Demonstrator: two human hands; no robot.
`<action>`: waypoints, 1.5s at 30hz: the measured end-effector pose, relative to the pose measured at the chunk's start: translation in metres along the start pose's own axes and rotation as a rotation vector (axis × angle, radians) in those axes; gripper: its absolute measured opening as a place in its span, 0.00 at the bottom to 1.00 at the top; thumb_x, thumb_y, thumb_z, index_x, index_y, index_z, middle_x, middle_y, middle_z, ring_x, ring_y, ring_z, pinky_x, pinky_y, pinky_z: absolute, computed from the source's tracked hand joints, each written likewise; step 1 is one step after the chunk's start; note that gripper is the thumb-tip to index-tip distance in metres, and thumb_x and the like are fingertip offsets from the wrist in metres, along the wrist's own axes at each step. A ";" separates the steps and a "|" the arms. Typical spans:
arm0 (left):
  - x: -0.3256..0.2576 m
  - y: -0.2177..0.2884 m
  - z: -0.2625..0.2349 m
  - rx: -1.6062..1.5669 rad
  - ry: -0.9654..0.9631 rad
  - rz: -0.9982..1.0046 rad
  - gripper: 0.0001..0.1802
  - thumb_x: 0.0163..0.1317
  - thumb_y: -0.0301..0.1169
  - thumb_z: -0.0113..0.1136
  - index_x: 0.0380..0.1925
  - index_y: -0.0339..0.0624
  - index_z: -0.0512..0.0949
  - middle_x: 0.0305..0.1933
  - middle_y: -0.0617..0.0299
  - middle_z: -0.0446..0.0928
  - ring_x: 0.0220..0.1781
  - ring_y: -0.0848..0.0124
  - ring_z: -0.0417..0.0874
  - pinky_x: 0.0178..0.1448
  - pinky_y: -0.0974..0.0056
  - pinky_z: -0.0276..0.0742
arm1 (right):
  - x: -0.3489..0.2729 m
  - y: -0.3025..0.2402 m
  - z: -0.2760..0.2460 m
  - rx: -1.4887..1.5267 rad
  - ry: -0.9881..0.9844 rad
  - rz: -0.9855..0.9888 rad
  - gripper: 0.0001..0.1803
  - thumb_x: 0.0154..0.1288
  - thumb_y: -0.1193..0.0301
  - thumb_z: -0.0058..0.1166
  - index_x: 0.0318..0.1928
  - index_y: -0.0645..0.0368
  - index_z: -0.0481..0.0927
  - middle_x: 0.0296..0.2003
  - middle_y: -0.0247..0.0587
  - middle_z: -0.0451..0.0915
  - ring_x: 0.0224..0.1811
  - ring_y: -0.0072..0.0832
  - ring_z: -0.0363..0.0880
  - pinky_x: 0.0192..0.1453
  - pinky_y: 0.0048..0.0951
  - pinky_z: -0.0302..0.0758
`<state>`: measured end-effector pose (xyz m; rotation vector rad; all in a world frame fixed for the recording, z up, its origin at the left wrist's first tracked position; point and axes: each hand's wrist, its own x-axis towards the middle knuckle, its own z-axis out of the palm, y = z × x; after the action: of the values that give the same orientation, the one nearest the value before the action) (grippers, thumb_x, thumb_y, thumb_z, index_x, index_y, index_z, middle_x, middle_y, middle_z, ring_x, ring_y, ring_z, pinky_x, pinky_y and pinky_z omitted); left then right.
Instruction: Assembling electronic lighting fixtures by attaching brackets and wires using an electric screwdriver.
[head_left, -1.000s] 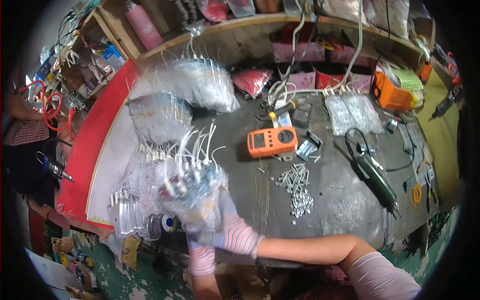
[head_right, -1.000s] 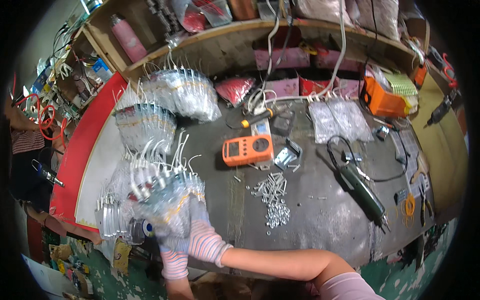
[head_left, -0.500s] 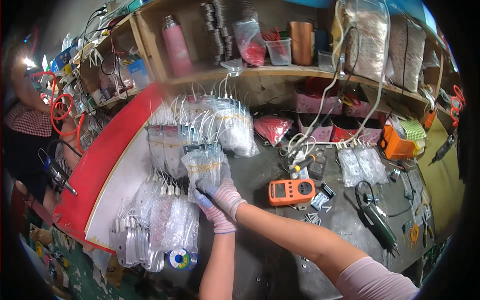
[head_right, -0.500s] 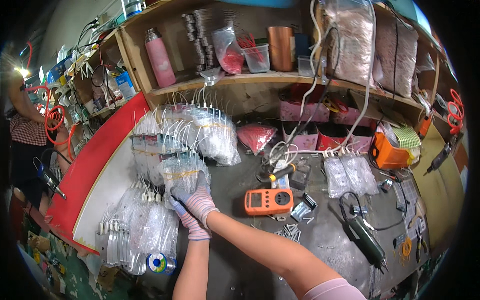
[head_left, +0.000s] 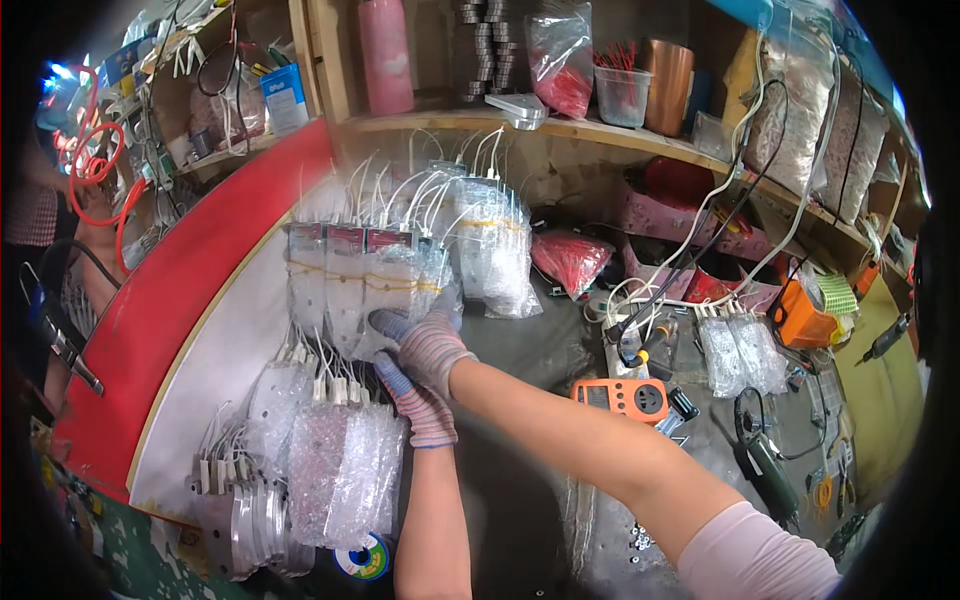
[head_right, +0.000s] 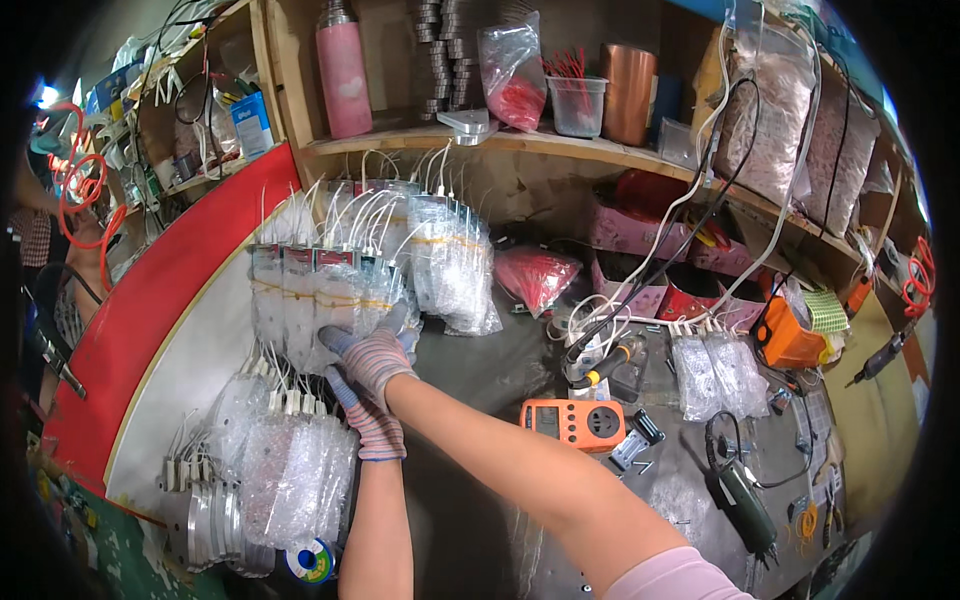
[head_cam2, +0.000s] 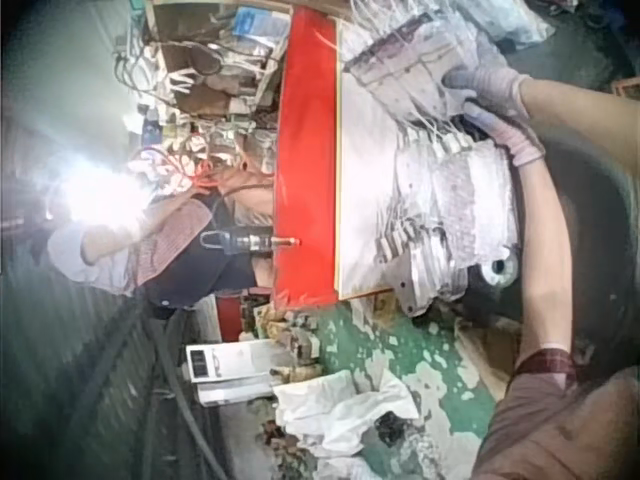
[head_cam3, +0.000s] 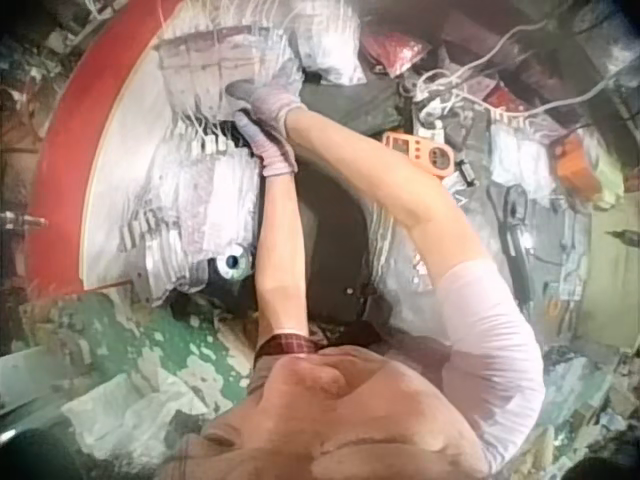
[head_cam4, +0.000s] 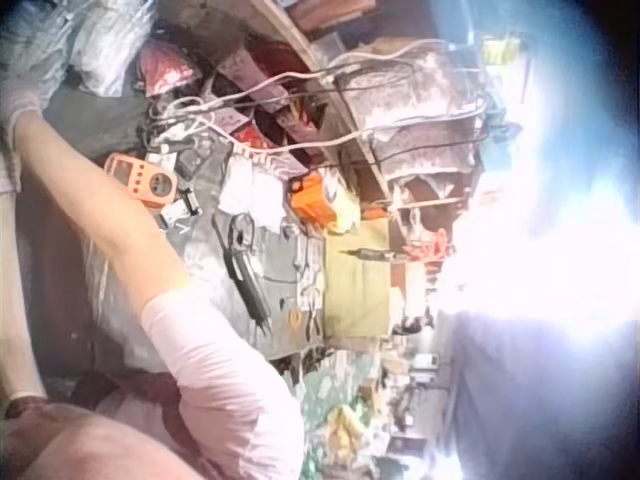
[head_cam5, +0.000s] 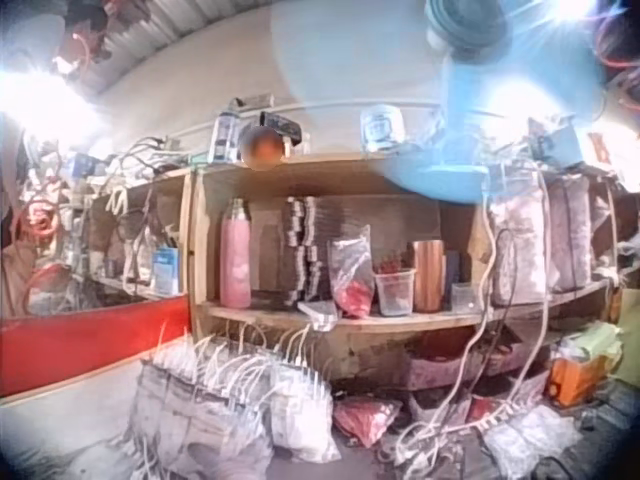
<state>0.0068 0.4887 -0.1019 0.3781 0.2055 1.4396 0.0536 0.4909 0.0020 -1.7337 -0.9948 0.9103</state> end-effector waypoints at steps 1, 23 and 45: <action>-0.011 -0.003 0.019 0.143 0.048 0.044 0.43 0.66 0.63 0.48 0.69 0.41 0.59 0.69 0.52 0.63 0.67 0.59 0.67 0.73 0.54 0.60 | 0.015 0.014 -0.005 -0.041 0.008 -0.034 0.33 0.60 0.59 0.60 0.64 0.45 0.62 0.64 0.50 0.63 0.67 0.44 0.63 0.67 0.35 0.63; -0.019 -0.014 0.035 0.215 0.043 0.131 0.31 0.74 0.51 0.41 0.68 0.42 0.61 0.69 0.56 0.64 0.66 0.65 0.69 0.72 0.61 0.62 | -0.049 -0.083 -0.046 -0.172 0.173 -0.150 0.56 0.61 0.47 0.55 0.75 0.61 0.37 0.73 0.70 0.45 0.75 0.62 0.47 0.76 0.44 0.54; -0.031 -0.001 0.052 0.490 0.237 0.349 0.43 0.67 0.57 0.49 0.70 0.33 0.59 0.72 0.52 0.62 0.71 0.60 0.64 0.76 0.57 0.55 | -0.475 0.133 -0.286 -0.137 0.300 -0.033 0.15 0.64 0.74 0.57 0.51 0.63 0.79 0.47 0.47 0.81 0.48 0.40 0.80 0.60 0.38 0.72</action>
<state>0.0226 0.4513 -0.0567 0.6658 0.7199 1.7744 0.1465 -0.0702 0.0392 -1.8964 -0.8990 0.5496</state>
